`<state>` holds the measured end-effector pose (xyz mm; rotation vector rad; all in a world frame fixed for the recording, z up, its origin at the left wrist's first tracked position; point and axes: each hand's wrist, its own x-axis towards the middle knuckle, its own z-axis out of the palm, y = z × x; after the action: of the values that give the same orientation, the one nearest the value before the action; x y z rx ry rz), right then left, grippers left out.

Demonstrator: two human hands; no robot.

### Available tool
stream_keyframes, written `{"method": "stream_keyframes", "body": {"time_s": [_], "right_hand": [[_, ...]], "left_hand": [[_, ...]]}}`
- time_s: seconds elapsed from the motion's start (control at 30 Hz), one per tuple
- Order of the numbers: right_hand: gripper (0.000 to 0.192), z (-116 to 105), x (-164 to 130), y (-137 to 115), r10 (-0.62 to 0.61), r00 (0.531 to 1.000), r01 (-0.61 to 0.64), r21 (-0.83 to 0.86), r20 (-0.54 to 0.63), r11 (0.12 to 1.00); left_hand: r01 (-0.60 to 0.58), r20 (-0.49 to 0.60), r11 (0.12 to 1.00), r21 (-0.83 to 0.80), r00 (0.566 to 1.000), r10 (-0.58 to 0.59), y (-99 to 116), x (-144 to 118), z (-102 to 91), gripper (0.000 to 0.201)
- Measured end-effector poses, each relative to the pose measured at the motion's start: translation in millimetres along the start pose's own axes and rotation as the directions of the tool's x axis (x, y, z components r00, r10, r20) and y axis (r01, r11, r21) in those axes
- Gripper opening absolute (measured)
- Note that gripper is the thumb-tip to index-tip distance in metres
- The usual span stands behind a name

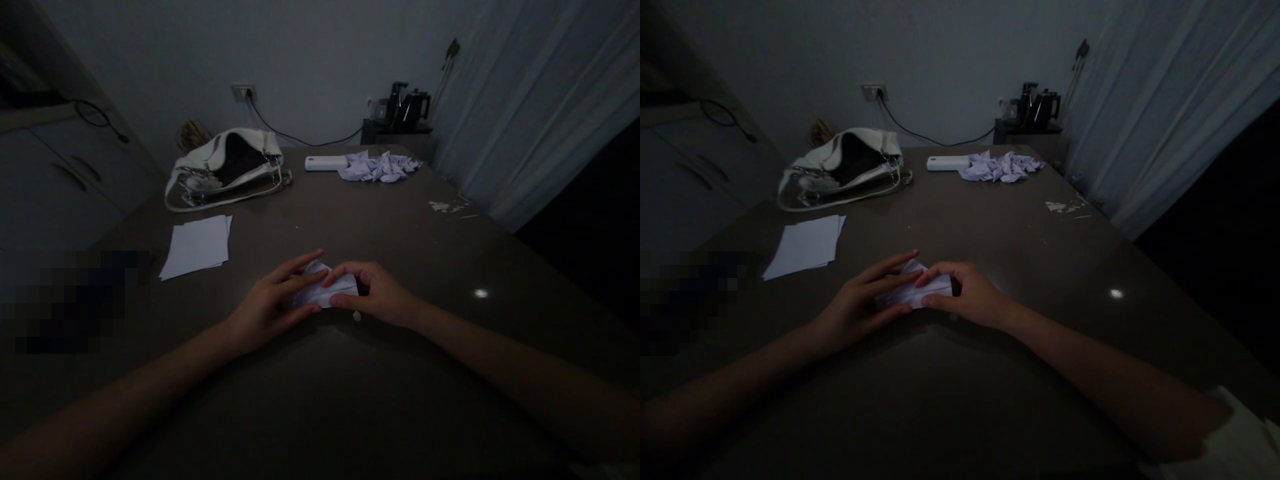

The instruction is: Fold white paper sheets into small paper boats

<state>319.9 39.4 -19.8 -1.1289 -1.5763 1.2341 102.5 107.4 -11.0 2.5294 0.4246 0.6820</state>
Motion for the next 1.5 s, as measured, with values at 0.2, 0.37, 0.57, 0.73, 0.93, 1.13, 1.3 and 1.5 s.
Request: {"method": "stream_keyframes", "body": {"time_s": [0.2, 0.37, 0.57, 0.73, 0.93, 1.13, 1.3, 1.5], "right_hand": [[0.027, -1.6, 0.2, 1.2, -0.04, 0.999, 0.04, 0.0, 0.014, 0.999], [0.031, -0.9, -0.1, -0.7, -0.026, 1.0, 0.026, 0.019, -0.001, 0.999], [0.038, 2.0, 0.9, -0.2, -0.005, 0.999, 0.01, 0.135, -0.039, 0.991], [0.037, 2.5, 3.8, 3.4, -0.03, 0.994, 0.049, 0.192, -0.101, 0.98], [0.039, 1.2, 4.3, 2.8, 0.037, 0.992, 0.003, 0.311, -0.122, 0.951], [0.04, 1.8, 3.6, -3.1, 0.103, 0.981, -0.038, 0.356, -0.167, 0.934], [0.04, 0.7, 4.1, -3.2, 0.119, 0.973, -0.05, 0.323, -0.197, 0.945], [0.04, -0.3, 3.3, 1.1, 0.053, 0.973, -0.004, 0.212, -0.225, 0.977]], "left_hand": [[-0.026, 0.058, 0.999, -0.018, 0.998, 0.027, 2.6, 0.5, -1.4, 0.051], [-0.012, 0.056, 1.0, -0.005, 0.998, 0.013, 3.2, 0.2, -1.0, 0.051], [0.033, 0.021, 0.999, 0.004, 0.999, -0.033, 3.0, 0.6, -0.1, 0.05], [0.063, -0.007, 0.998, -0.003, 0.998, -0.063, 1.2, -0.2, 0.1, 0.052], [0.049, -0.024, 0.999, -0.019, 0.998, -0.05, -0.9, -0.7, 0.9, 0.049], [0.071, -0.03, 0.997, -0.018, 0.997, -0.072, 0.7, -0.2, -0.3, 0.046], [0.103, -0.04, 0.995, -0.009, 0.994, -0.103, 0.4, 0.2, -0.4, 0.046], [0.11, -0.065, 0.994, -0.019, 0.992, -0.111, 0.5, 2.6, 0.2, 0.045]]}}
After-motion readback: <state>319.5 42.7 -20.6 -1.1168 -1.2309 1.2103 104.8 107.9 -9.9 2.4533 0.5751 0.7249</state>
